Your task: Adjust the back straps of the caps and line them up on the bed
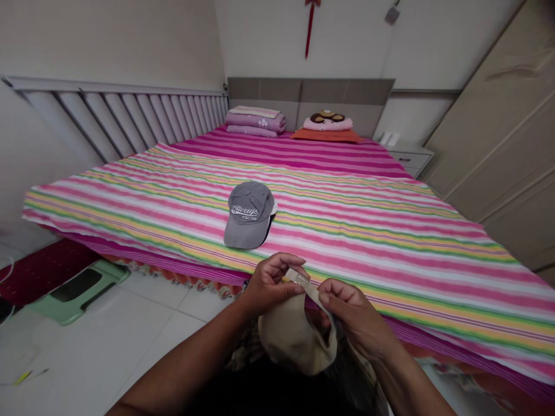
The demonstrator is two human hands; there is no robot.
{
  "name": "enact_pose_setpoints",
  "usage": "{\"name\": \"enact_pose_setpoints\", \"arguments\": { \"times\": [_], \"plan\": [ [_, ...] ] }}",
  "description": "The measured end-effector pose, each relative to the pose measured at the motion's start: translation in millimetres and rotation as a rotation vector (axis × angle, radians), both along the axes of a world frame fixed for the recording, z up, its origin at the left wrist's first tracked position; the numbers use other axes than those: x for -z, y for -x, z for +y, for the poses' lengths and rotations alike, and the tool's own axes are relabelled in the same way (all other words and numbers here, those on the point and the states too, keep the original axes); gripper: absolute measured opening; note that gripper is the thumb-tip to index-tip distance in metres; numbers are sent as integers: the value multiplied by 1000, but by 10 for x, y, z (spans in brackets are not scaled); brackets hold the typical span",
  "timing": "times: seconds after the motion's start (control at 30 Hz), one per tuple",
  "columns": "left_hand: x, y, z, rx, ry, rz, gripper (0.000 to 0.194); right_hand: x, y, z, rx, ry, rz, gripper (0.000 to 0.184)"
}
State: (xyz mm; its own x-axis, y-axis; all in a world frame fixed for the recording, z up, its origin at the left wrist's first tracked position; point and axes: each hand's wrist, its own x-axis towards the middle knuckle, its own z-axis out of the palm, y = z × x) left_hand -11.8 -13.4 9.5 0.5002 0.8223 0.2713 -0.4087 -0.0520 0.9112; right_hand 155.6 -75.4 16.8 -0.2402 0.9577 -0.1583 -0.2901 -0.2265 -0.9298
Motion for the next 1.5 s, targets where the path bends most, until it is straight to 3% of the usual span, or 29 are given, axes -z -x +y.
{"name": "enact_pose_setpoints", "arguments": {
  "times": [0.37, 0.6, 0.8, 1.03, 1.3, 1.5],
  "plan": [
    [21, 18, 16, 8, -161, 161, 48, -58, 52, 79, 44, 10, -85, 28],
    [91, 11, 26, -40, -113, 190, 43, -42, 66, 99, 78, 0, -202, 28],
    [132, -3, 23, -56, -90, 190, 42, -80, 83, 73, 80, 66, -41, 22],
    [78, 22, 41, -41, -146, 275, 44, -95, 76, 76, 85, 83, -2, 21],
    [46, 31, 209, 173, 8, 441, 37, -50, 46, 127, 119, 110, -18, 24],
    [25, 3, 240, 346, 141, 370, 38, -4, 31, 158, 89, 107, -35, 24]
  ]
}}
